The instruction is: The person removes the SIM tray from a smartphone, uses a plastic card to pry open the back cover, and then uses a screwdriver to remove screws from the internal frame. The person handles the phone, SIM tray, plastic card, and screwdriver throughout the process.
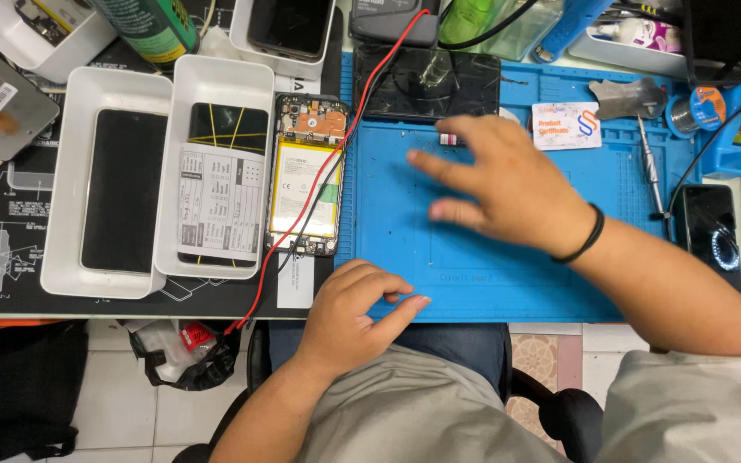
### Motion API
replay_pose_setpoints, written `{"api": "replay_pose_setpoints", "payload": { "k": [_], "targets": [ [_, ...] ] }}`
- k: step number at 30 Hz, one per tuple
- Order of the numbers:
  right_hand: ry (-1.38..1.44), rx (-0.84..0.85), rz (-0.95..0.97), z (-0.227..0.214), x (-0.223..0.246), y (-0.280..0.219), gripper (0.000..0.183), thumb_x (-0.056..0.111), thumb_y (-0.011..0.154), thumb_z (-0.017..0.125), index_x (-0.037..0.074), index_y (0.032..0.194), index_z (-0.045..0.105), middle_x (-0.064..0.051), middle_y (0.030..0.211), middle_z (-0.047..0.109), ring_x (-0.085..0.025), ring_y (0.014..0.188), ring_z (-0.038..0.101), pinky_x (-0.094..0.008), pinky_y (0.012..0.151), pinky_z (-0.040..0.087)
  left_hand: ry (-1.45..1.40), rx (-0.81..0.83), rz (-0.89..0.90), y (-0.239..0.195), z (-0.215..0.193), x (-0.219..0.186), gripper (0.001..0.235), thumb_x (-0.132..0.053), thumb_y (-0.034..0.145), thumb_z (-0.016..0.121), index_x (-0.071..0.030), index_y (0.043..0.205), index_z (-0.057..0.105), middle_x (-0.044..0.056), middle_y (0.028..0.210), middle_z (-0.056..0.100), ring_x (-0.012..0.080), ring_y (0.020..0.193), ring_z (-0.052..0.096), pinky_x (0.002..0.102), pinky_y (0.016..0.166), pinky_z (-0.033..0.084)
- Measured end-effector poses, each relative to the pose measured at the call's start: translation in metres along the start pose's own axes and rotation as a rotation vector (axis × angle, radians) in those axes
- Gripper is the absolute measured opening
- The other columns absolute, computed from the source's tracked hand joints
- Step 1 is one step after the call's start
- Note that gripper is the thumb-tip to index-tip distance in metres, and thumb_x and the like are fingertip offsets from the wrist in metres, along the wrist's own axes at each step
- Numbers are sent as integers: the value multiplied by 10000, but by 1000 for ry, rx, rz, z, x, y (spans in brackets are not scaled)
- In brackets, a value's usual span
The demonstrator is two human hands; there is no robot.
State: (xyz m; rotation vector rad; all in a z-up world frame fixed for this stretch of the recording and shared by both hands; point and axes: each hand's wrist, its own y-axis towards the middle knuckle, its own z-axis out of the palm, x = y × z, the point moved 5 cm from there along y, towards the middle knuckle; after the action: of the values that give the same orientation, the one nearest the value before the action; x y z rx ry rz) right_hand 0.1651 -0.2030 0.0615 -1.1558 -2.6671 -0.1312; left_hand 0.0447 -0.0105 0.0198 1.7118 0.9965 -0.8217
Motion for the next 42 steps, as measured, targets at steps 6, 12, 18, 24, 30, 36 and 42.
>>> {"api": "replay_pose_setpoints", "payload": {
  "k": [6,12,18,24,30,36,42],
  "targets": [
    [-339,-237,-229,30,17,-6,730,787,945,366,356,1466,639,-171,1644,351,-475,1476,272,-719,1211,185,24,1,52,0,0,-2,185,-160,821,858,-81,863,696,41,780,681,210,746,652,339,690,502],
    [-411,-313,-178,21,0,18,819,808,1006,381,219,1503,659,-144,1688,325,-510,1517,203,-746,1241,145,0,-11,30,1,-2,-3,180,-157,818,860,-82,860,703,36,776,683,202,734,650,329,677,504],
    [-328,-332,-258,25,14,27,779,781,1004,383,242,1476,690,-158,1679,310,-519,1512,184,-753,1221,145,11,-11,38,-1,-1,-2,180,-163,827,855,-79,865,700,39,793,688,207,752,652,332,679,501],
    [-317,-316,-198,17,6,33,785,762,1037,389,219,1542,646,-191,1700,279,-546,1521,173,-740,1247,141,16,-5,31,1,-2,-3,180,-168,820,856,-81,864,705,39,779,677,207,742,646,333,681,505],
    [-244,-308,98,11,7,-34,838,672,1010,438,14,1509,578,-277,1711,188,-583,1549,117,-759,1244,80,8,-3,30,0,-2,-1,183,-176,824,858,-84,856,703,32,782,681,203,741,645,334,678,501],
    [-216,-267,263,47,10,-43,895,655,999,514,-75,1518,495,-297,1699,109,-622,1513,73,-761,1203,23,44,20,39,0,2,-2,182,-180,823,863,-91,845,706,28,765,676,207,721,630,339,659,486],
    [-179,-278,200,61,34,-4,897,660,1007,526,-45,1559,464,-273,1696,105,-612,1511,77,-753,1199,32,14,3,69,-2,-3,-2,188,-169,831,862,-84,857,696,35,768,662,213,719,621,345,673,484]
  ]
}}
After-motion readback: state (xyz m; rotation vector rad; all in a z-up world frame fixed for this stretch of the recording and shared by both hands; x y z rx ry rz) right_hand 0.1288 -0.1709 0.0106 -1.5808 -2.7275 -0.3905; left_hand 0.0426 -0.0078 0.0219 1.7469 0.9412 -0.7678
